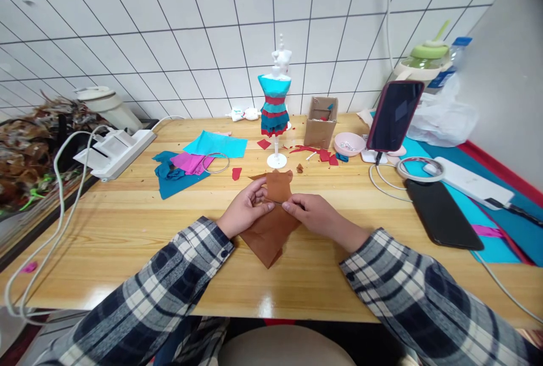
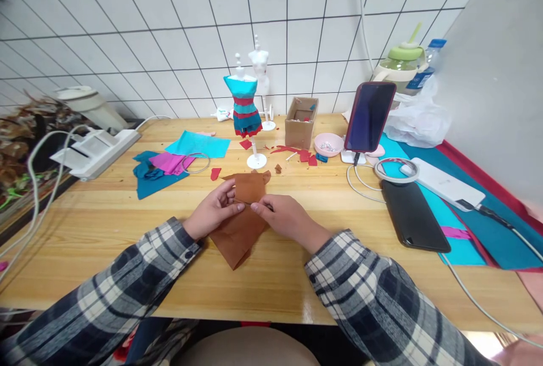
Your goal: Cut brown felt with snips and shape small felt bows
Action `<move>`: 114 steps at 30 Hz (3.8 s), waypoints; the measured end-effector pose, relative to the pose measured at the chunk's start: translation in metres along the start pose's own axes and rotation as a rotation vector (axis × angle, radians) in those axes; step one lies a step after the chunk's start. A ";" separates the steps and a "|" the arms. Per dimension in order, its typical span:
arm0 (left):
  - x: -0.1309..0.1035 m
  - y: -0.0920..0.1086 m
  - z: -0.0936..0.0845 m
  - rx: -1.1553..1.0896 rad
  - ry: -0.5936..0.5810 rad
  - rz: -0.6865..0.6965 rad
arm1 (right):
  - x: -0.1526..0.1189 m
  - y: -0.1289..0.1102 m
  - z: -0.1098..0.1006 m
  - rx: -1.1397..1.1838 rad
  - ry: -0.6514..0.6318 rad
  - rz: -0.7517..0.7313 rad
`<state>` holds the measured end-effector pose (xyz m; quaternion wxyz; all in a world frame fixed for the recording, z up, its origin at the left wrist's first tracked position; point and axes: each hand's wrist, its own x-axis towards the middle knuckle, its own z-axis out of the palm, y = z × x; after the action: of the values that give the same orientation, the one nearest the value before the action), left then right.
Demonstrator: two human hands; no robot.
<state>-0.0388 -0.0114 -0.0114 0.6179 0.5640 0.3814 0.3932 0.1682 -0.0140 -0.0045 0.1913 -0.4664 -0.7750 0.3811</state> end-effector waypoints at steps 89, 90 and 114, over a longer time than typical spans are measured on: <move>-0.001 0.004 0.011 0.142 -0.021 -0.037 | 0.000 -0.011 0.009 -0.077 0.067 -0.001; -0.001 0.004 0.011 0.144 -0.027 -0.036 | 0.000 -0.011 0.009 -0.079 0.063 0.000; -0.004 0.006 0.008 0.240 -0.023 -0.008 | 0.000 -0.006 0.008 -0.072 0.022 -0.007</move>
<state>-0.0332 -0.0182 -0.0044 0.5519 0.6369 0.4206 0.3359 0.1591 -0.0190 -0.0052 0.1842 -0.4746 -0.7876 0.3472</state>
